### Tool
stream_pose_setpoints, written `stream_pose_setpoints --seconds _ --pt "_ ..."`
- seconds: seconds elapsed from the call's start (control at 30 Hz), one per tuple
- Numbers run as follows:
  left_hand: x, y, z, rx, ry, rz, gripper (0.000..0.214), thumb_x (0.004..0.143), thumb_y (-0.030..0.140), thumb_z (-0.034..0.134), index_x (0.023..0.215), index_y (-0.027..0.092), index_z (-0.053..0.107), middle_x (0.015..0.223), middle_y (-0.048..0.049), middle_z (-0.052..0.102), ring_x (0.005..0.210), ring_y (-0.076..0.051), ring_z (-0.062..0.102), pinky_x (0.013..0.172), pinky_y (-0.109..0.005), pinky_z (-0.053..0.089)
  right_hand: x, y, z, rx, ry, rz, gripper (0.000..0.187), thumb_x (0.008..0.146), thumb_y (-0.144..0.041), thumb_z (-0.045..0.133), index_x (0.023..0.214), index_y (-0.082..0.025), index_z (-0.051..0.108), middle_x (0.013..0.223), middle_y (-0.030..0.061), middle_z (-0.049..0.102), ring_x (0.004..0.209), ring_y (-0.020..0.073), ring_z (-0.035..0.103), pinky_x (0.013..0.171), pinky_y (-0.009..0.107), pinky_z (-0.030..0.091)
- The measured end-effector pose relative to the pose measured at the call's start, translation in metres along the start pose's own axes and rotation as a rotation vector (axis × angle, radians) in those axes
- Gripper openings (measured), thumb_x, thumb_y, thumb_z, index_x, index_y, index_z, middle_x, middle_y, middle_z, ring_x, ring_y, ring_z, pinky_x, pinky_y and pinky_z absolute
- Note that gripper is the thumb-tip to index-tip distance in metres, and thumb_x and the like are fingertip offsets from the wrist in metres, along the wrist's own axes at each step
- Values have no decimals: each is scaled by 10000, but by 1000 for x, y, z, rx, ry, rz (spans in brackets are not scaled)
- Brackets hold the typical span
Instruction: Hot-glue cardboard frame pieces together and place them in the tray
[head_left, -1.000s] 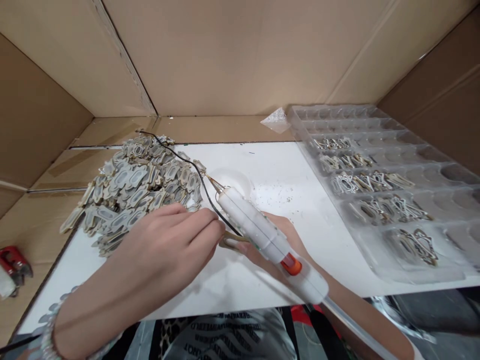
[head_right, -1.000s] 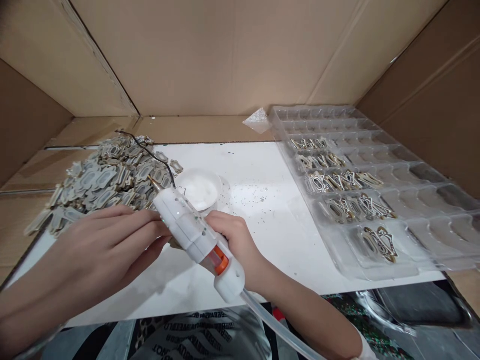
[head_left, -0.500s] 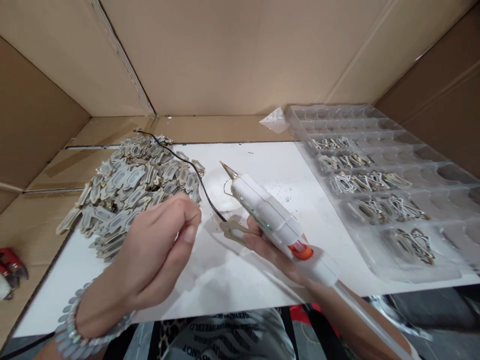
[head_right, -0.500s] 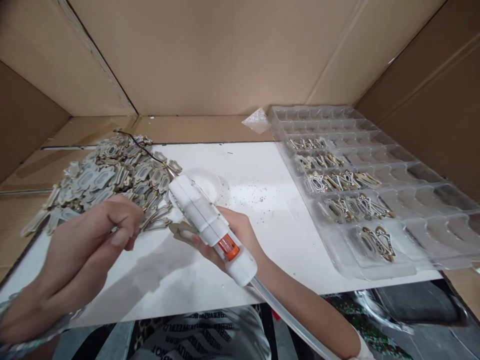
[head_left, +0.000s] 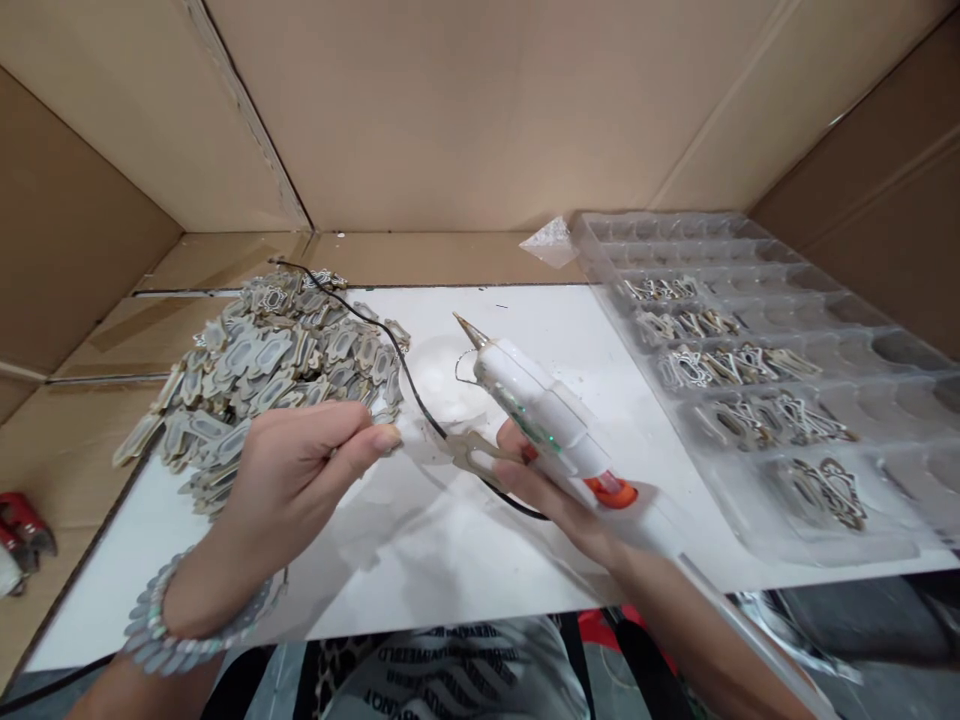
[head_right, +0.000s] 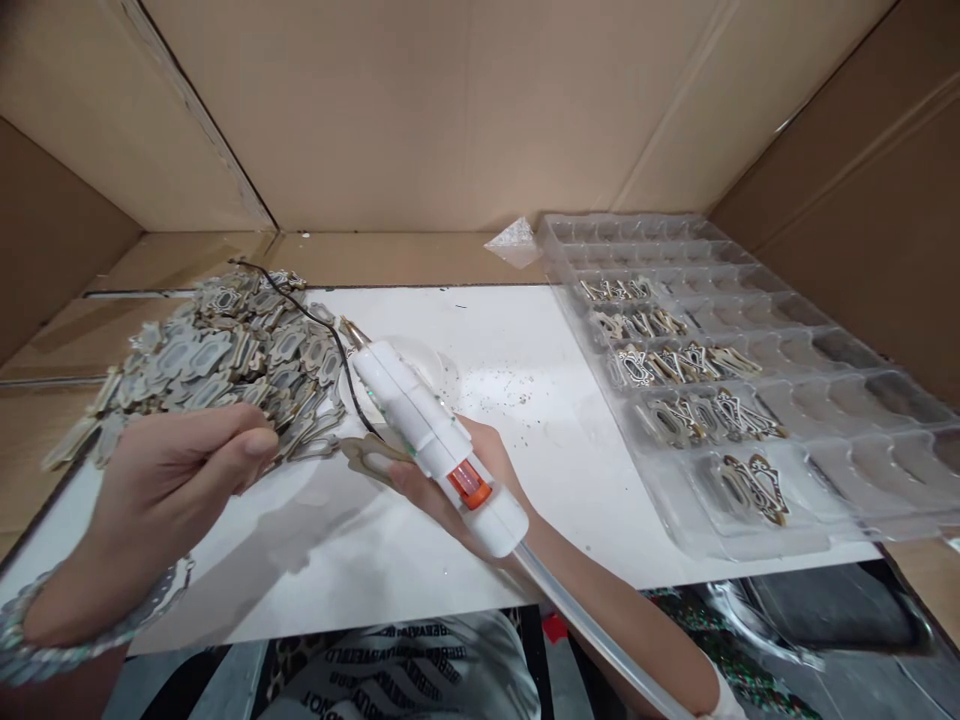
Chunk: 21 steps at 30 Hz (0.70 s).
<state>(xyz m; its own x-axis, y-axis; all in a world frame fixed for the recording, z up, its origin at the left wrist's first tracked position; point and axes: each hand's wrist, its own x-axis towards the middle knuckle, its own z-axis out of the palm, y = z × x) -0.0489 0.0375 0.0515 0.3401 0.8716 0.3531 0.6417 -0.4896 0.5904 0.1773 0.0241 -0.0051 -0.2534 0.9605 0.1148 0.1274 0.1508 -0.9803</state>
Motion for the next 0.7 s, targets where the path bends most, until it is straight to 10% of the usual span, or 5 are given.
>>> stream_pose_setpoints --seconds 0.23,0.37,0.57,0.7 --pt "5 -32 4 245 12 -143 367 820 490 647 1044 205 587 698 38 637 530 -131 571 499 -241 391 1 -8 -3 -79 39 -17 474 876 -558 573 611 -242 339 550 -37 377 502 125 391 428 264 378" --pt "4 -32 8 326 47 -55 389 958 391 462 648 181 568 742 -12 633 647 -125 576 601 -259 401 1 -9 -2 -42 48 -24 498 869 -594 561 601 -240 336 550 -40 378 495 123 387 418 259 374" --pt "-8 0 33 -158 -14 -78 150 918 314 591 990 207 668 846 -15 698 670 -116 598 615 -230 466 2 -17 -6 -27 -15 29 415 879 -505 601 609 -241 429 570 -30 416 537 143 444 448 280 411" --pt "-12 23 59 -486 68 -187 189 832 389 698 829 200 718 682 -18 642 562 -119 517 526 -248 455 3 -23 -10 61 -72 46 351 878 -426 623 630 -245 453 592 -24 442 571 150 485 508 289 457"
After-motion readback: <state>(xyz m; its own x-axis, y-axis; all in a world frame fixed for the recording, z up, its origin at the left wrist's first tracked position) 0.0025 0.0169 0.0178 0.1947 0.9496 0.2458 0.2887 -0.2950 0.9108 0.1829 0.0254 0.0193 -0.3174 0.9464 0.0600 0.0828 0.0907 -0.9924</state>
